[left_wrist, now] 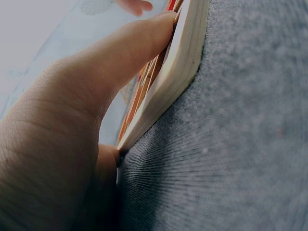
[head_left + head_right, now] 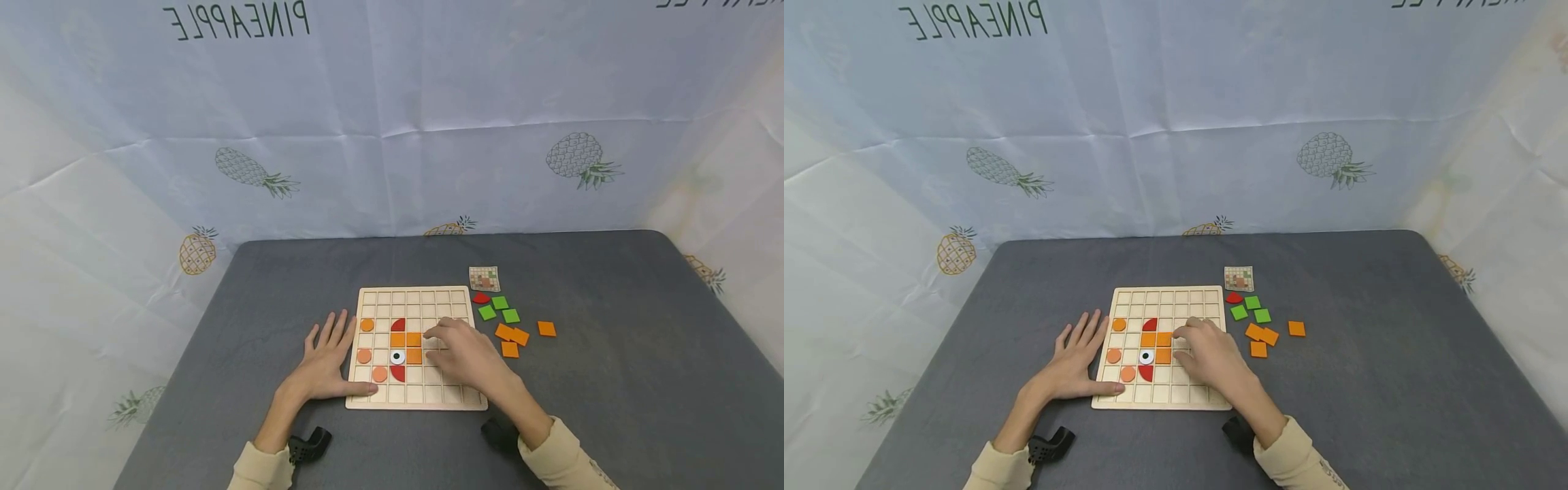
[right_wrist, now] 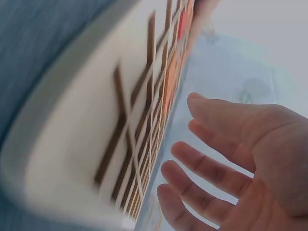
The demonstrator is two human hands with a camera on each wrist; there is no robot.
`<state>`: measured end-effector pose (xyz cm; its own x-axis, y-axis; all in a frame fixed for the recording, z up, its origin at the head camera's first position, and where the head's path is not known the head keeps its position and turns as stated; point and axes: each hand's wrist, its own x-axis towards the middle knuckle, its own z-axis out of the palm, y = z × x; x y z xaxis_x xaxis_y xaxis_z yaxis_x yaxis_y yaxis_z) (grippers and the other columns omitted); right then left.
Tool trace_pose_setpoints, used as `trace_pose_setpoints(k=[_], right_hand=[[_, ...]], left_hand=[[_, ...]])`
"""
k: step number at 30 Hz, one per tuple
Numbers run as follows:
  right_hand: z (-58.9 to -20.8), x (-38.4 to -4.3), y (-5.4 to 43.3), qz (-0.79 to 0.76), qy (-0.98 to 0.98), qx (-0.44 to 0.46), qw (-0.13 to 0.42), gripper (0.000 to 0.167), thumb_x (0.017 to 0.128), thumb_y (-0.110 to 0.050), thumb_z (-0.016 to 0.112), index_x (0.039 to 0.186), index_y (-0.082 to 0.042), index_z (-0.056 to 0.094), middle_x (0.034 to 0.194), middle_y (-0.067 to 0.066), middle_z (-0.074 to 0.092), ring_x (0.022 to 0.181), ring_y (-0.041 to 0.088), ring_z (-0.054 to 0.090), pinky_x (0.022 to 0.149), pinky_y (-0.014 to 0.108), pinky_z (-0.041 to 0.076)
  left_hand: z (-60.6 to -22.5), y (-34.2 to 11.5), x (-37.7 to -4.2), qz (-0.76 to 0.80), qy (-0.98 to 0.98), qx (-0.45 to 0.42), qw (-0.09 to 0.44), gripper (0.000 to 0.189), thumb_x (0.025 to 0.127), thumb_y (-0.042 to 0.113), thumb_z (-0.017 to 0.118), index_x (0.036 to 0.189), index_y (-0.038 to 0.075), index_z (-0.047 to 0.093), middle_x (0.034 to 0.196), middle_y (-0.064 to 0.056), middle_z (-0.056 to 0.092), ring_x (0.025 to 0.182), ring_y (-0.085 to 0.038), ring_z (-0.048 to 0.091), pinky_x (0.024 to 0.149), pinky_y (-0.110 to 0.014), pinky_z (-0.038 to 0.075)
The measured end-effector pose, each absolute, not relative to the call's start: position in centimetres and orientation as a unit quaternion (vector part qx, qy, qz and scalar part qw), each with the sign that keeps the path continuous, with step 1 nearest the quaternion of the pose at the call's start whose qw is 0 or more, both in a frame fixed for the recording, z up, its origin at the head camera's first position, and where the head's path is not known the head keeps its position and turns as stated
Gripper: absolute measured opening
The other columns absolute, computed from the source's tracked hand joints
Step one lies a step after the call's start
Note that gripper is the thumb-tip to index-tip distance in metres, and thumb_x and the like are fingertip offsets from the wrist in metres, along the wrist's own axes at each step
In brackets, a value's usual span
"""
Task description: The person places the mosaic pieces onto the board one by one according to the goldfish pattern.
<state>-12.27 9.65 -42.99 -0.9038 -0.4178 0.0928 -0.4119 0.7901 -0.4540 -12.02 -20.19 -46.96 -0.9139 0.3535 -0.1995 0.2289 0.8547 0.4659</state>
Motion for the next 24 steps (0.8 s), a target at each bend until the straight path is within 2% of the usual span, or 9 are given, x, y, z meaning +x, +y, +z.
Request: trace_pose_setpoints(k=[7,10,13,15,18,24], right_hand=[[-42.4,-12.7,14.1,-0.244,0.949,-0.2,-0.004,0.023,0.093,-0.012,0.085,0.115,-0.006,0.082,0.121,0.015,0.078,0.107,0.033,0.074,0.086,0.05,0.063],[-42.4,-12.9,15.9,-0.244,0.952,-0.185,-0.01,0.024,0.093,-0.013,0.086,0.116,-0.006,0.082,0.121,0.015,0.079,0.103,0.031,0.074,0.084,0.05,0.062],[-42.6,-13.1,17.8,-0.247,0.953,-0.174,-0.017,0.025,0.092,-0.012,0.087,0.115,-0.005,0.082,0.114,0.012,0.079,0.093,0.027,0.072,0.078,0.048,0.061],[-42.7,-13.3,19.0,-0.247,0.955,-0.164,-0.02,0.025,0.092,-0.012,0.087,0.115,-0.004,0.082,0.112,0.014,0.078,0.095,0.03,0.073,0.078,0.05,0.062],[-42.8,-13.6,20.7,-0.233,0.962,-0.139,-0.013,0.03,0.093,-0.015,0.086,0.119,-0.002,0.081,0.117,0.02,0.077,0.097,0.035,0.073,0.077,0.054,0.062],[-43.1,-14.1,24.0,-0.201,0.974,-0.104,0.015,0.041,0.094,-0.016,0.084,0.128,0.005,0.076,0.129,0.03,0.072,0.112,0.05,0.068,0.092,0.069,0.057]], left_hand=[[-47.1,-20.2,-11.9,0.23,0.952,0.157,0.131,0.139,0.075,0.071,0.081,0.174,0.001,0.013,0.182,-0.027,0.003,0.169,-0.053,0.0,0.129,-0.077,0.001],[-47.2,-20.3,-11.9,0.226,0.952,0.157,0.132,0.14,0.075,0.072,0.081,0.174,0.002,0.012,0.182,-0.027,0.002,0.17,-0.053,-0.001,0.129,-0.076,0.001],[-47.3,-20.3,-11.9,0.223,0.953,0.155,0.137,0.14,0.075,0.073,0.08,0.174,0.002,0.011,0.183,-0.025,0.0,0.17,-0.051,-0.003,0.13,-0.076,0.0],[-47.3,-20.3,-11.9,0.224,0.953,0.154,0.136,0.14,0.075,0.073,0.081,0.174,0.002,0.011,0.183,-0.025,0.0,0.17,-0.051,-0.003,0.13,-0.076,0.0],[-47.4,-20.3,-12.0,0.224,0.953,0.154,0.135,0.14,0.075,0.072,0.081,0.174,0.002,0.012,0.183,-0.025,0.001,0.17,-0.051,-0.003,0.13,-0.076,0.0],[-47.3,-20.4,-12.0,0.224,0.952,0.156,0.138,0.14,0.076,0.072,0.081,0.175,0.003,0.01,0.183,-0.025,-0.001,0.17,-0.051,-0.004,0.13,-0.076,0.0]])
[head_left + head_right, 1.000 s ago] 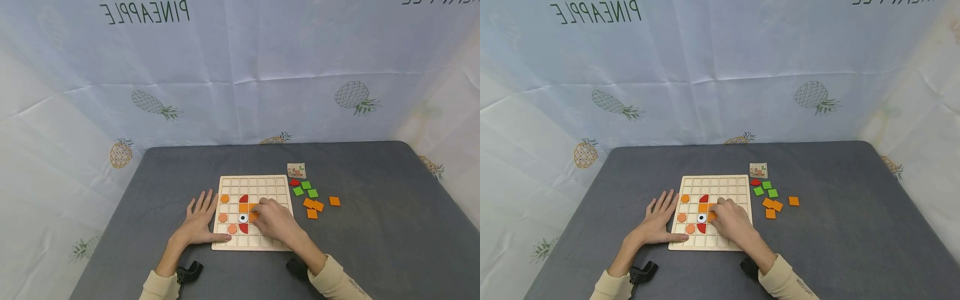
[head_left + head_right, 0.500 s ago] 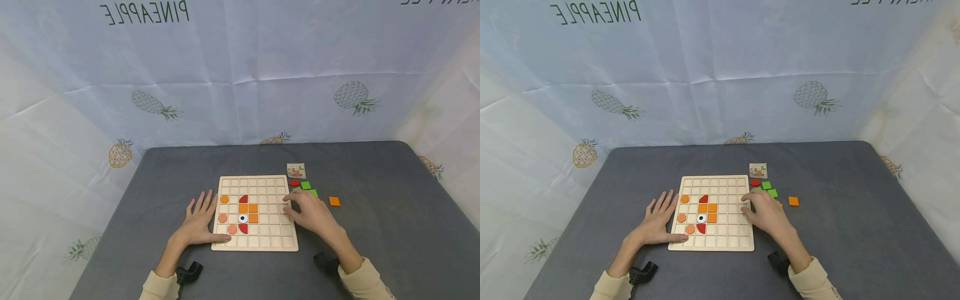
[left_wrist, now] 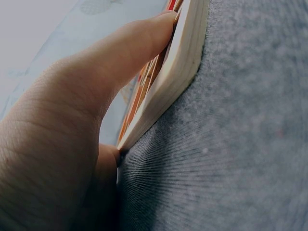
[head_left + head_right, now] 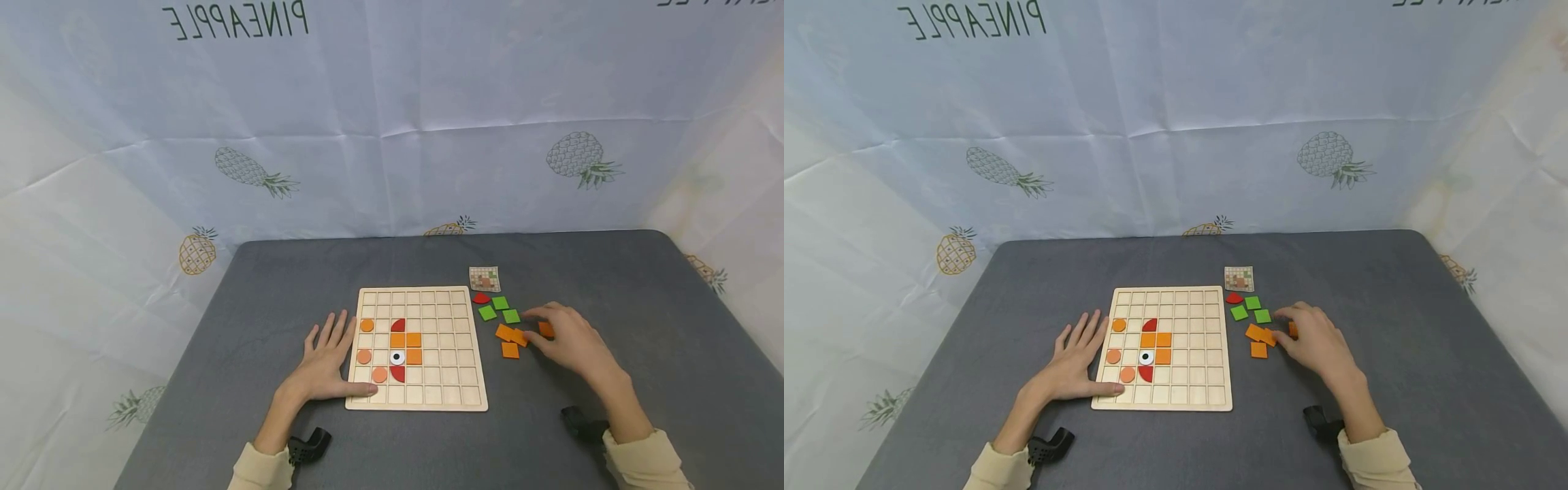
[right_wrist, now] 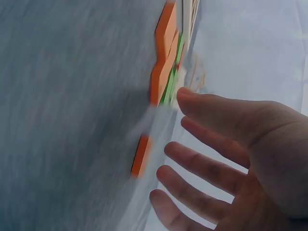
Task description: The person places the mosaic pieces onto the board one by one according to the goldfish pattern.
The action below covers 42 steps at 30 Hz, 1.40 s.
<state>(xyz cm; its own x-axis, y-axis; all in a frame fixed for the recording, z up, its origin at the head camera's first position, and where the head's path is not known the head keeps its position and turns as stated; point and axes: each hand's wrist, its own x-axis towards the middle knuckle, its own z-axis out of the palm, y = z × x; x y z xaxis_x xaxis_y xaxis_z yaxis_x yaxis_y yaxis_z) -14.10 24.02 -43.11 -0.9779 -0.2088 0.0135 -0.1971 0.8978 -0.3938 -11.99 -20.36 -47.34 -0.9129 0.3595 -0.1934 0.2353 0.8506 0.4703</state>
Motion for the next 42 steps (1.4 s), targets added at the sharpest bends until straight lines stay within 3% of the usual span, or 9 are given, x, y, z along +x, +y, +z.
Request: trace_pose_setpoints(k=[10,21,31,36,42], right_hand=[[-44.0,-14.4,27.1,-0.2,0.973,-0.106,0.033,0.043,0.094,-0.013,0.083,0.128,0.01,0.073,0.13,0.036,0.067,0.119,0.06,0.061,0.099,0.076,0.05],[-44.2,-14.4,27.1,-0.192,0.974,-0.116,0.025,0.036,0.093,-0.009,0.082,0.123,0.011,0.075,0.113,0.028,0.07,0.098,0.044,0.067,0.086,0.064,0.057],[-44.5,-14.4,26.4,-0.191,0.975,-0.11,0.015,0.026,0.095,-0.004,0.08,0.115,0.01,0.077,0.108,0.025,0.072,0.099,0.044,0.068,0.09,0.065,0.056],[-44.5,-14.4,26.2,-0.196,0.975,-0.109,0.013,0.027,0.096,-0.005,0.08,0.117,0.011,0.076,0.114,0.029,0.073,0.106,0.048,0.069,0.094,0.067,0.055],[-44.1,-14.2,25.7,-0.209,0.971,-0.119,0.004,0.027,0.096,-0.007,0.08,0.116,0.01,0.077,0.113,0.027,0.075,0.104,0.045,0.071,0.093,0.065,0.057]], left_hand=[[-47.3,-20.3,-12.0,0.222,0.953,0.153,0.14,0.14,0.075,0.072,0.081,0.175,0.003,0.01,0.183,-0.024,-0.001,0.17,-0.051,-0.004,0.13,-0.075,-0.001],[-47.3,-20.3,-12.1,0.224,0.952,0.155,0.14,0.14,0.076,0.073,0.08,0.175,0.003,0.01,0.183,-0.025,-0.001,0.17,-0.051,-0.004,0.13,-0.076,-0.001],[-47.3,-20.3,-12.0,0.227,0.951,0.154,0.142,0.14,0.076,0.072,0.08,0.175,0.003,0.01,0.183,-0.025,-0.001,0.17,-0.051,-0.004,0.13,-0.076,-0.002],[-47.3,-20.2,-12.1,0.225,0.952,0.15,0.143,0.14,0.075,0.072,0.081,0.175,0.003,0.01,0.183,-0.024,0.0,0.17,-0.05,-0.004,0.13,-0.075,-0.001],[-47.2,-20.2,-12.0,0.228,0.952,0.149,0.142,0.14,0.075,0.072,0.081,0.175,0.003,0.011,0.183,-0.025,0.0,0.17,-0.05,-0.004,0.13,-0.075,-0.002]])
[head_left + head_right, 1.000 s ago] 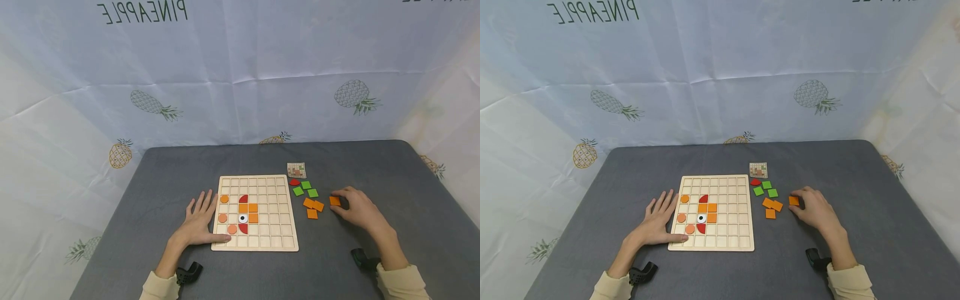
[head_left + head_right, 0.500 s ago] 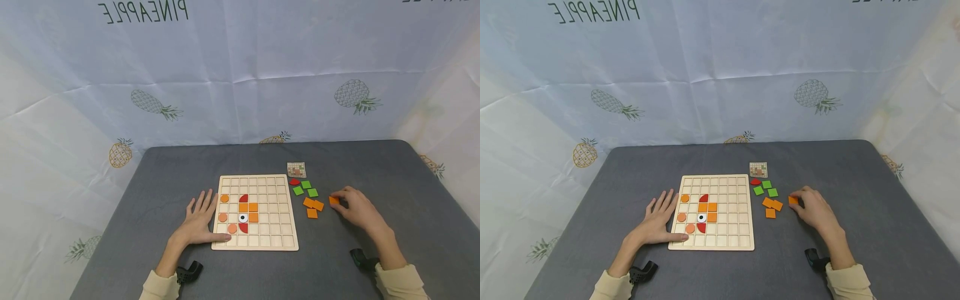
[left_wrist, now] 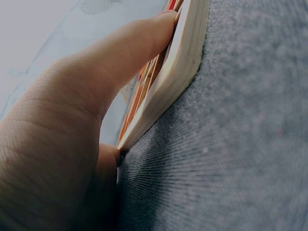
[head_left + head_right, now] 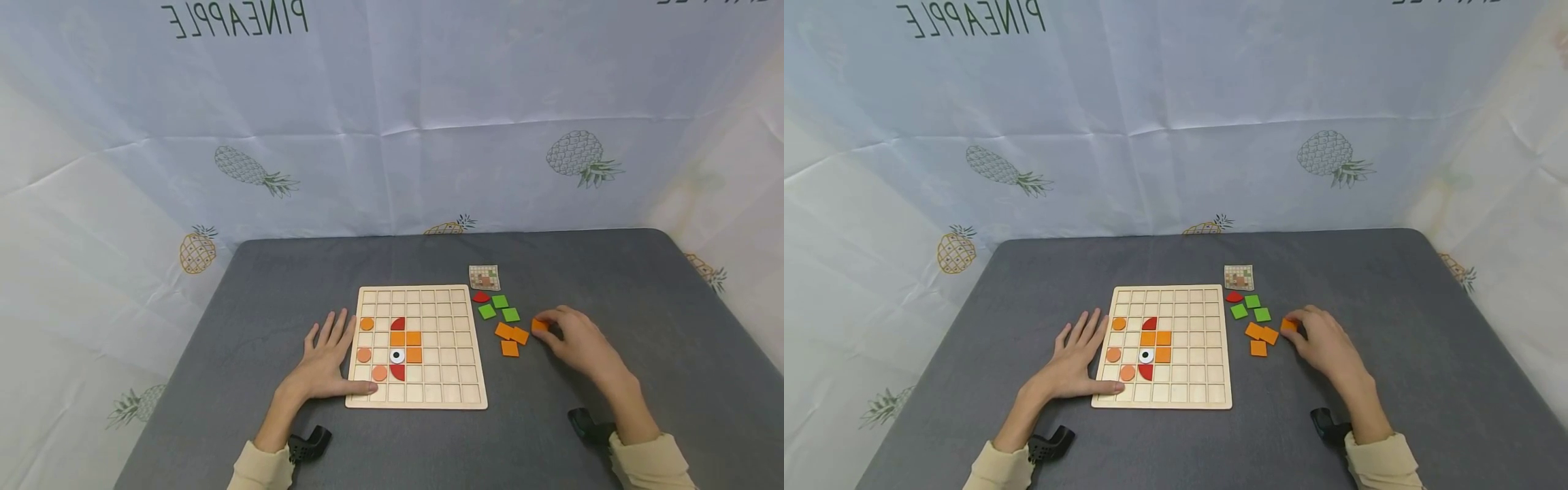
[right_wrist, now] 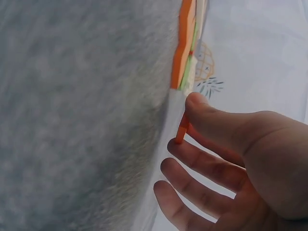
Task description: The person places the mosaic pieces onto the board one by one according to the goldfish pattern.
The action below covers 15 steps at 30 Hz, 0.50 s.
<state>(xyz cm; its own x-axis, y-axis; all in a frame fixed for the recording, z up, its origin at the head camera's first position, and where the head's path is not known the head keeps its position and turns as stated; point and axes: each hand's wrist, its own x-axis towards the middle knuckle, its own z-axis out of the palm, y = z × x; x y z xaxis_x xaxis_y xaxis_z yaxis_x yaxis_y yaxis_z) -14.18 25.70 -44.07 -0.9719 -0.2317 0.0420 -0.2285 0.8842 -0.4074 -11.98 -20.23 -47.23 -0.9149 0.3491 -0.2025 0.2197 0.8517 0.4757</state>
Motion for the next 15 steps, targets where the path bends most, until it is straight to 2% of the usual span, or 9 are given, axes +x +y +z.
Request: trace_pose_setpoints(k=[15], right_hand=[[-41.6,-13.2,22.3,-0.234,0.962,-0.141,0.002,0.035,0.094,-0.014,0.085,0.12,0.007,0.077,0.111,0.02,0.076,0.097,0.034,0.071,0.087,0.058,0.061]], left_hand=[[-47.1,-20.2,-11.9,0.231,0.951,0.154,0.138,0.14,0.075,0.072,0.081,0.174,0.002,0.012,0.182,-0.027,0.002,0.17,-0.052,-0.002,0.13,-0.076,0.0]])
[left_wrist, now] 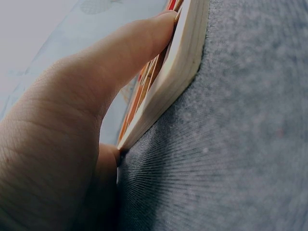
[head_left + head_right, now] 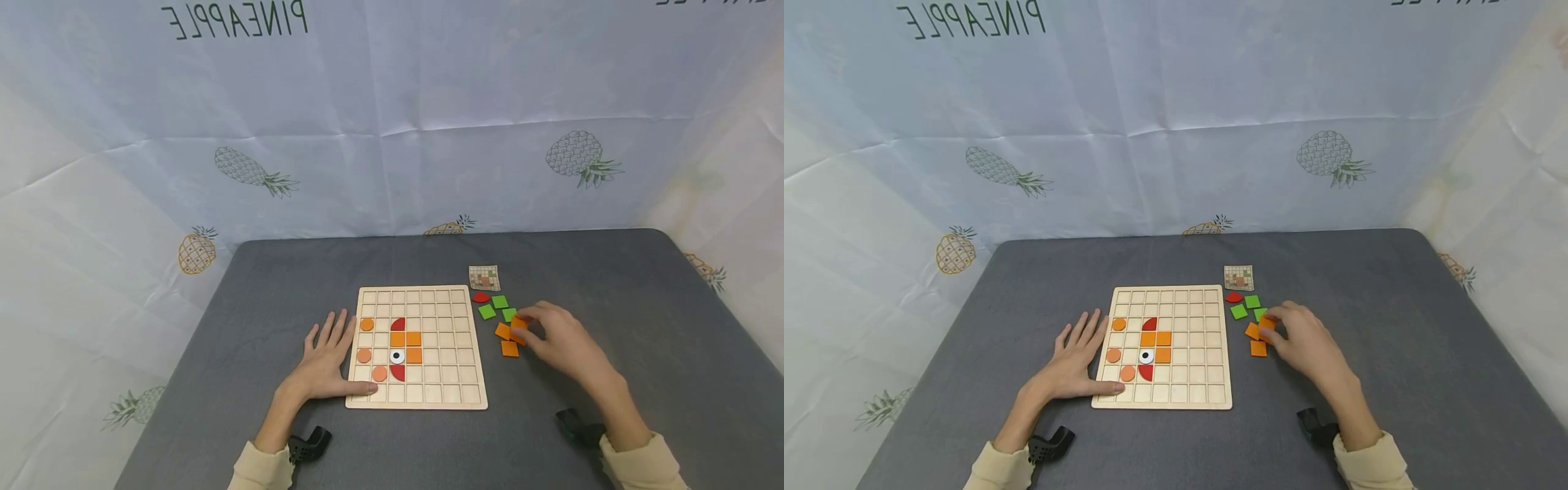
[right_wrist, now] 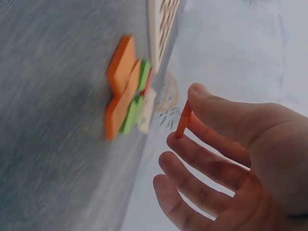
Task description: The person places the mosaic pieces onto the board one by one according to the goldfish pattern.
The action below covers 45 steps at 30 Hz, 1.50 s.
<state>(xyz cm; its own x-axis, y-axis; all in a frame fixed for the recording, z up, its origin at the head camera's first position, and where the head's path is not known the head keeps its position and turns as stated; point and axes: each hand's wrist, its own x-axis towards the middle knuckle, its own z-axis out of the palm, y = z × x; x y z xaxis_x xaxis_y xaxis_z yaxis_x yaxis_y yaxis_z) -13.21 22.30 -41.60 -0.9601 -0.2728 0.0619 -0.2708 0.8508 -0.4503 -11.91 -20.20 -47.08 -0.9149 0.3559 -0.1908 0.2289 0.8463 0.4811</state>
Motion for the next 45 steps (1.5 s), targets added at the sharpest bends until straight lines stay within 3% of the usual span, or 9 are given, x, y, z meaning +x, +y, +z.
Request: trace_pose_setpoints(k=[13,18,29,38,45], right_hand=[[-40.9,-11.9,18.2,-0.265,0.94,-0.211,-0.03,0.021,0.092,-0.013,0.087,0.111,-0.006,0.083,0.103,0.006,0.076,0.088,0.018,0.066,0.074,0.037,0.057],[-40.5,-11.7,16.6,-0.262,0.937,-0.228,-0.03,0.02,0.09,-0.011,0.089,0.109,-0.008,0.082,0.1,0.001,0.076,0.091,0.019,0.066,0.075,0.036,0.055],[-40.6,-11.1,13.2,-0.26,0.93,-0.259,-0.014,0.02,0.091,-0.015,0.088,0.109,-0.007,0.083,0.102,0.003,0.078,0.094,0.021,0.07,0.082,0.036,0.062],[-41.0,-10.6,10.5,-0.254,0.927,-0.276,-0.015,0.021,0.091,-0.019,0.089,0.108,-0.009,0.084,0.1,0.001,0.078,0.089,0.017,0.069,0.076,0.028,0.058],[-41.7,-10.2,8.6,-0.263,0.924,-0.277,0.015,0.022,0.09,-0.019,0.089,0.109,-0.008,0.085,0.099,0.001,0.078,0.087,0.014,0.066,0.074,0.026,0.056]], left_hand=[[-47.1,-20.2,-11.8,0.233,0.95,0.154,0.136,0.14,0.075,0.072,0.081,0.174,0.002,0.012,0.182,-0.027,0.002,0.17,-0.052,-0.002,0.129,-0.076,-0.001],[-47.0,-20.2,-11.9,0.227,0.951,0.153,0.143,0.14,0.076,0.072,0.081,0.174,0.003,0.011,0.183,-0.026,0.001,0.17,-0.052,-0.003,0.13,-0.076,0.0],[-47.0,-20.2,-11.8,0.231,0.951,0.157,0.134,0.14,0.075,0.073,0.081,0.174,0.002,0.012,0.182,-0.027,0.003,0.169,-0.053,-0.001,0.129,-0.077,0.001],[-47.1,-20.2,-11.9,0.226,0.952,0.154,0.136,0.14,0.075,0.072,0.081,0.174,0.001,0.012,0.183,-0.026,0.003,0.17,-0.052,-0.001,0.129,-0.076,0.001],[-47.1,-20.2,-11.9,0.22,0.953,0.153,0.141,0.139,0.076,0.073,0.08,0.175,0.003,0.011,0.183,-0.025,0.001,0.17,-0.051,-0.002,0.13,-0.076,0.001]])
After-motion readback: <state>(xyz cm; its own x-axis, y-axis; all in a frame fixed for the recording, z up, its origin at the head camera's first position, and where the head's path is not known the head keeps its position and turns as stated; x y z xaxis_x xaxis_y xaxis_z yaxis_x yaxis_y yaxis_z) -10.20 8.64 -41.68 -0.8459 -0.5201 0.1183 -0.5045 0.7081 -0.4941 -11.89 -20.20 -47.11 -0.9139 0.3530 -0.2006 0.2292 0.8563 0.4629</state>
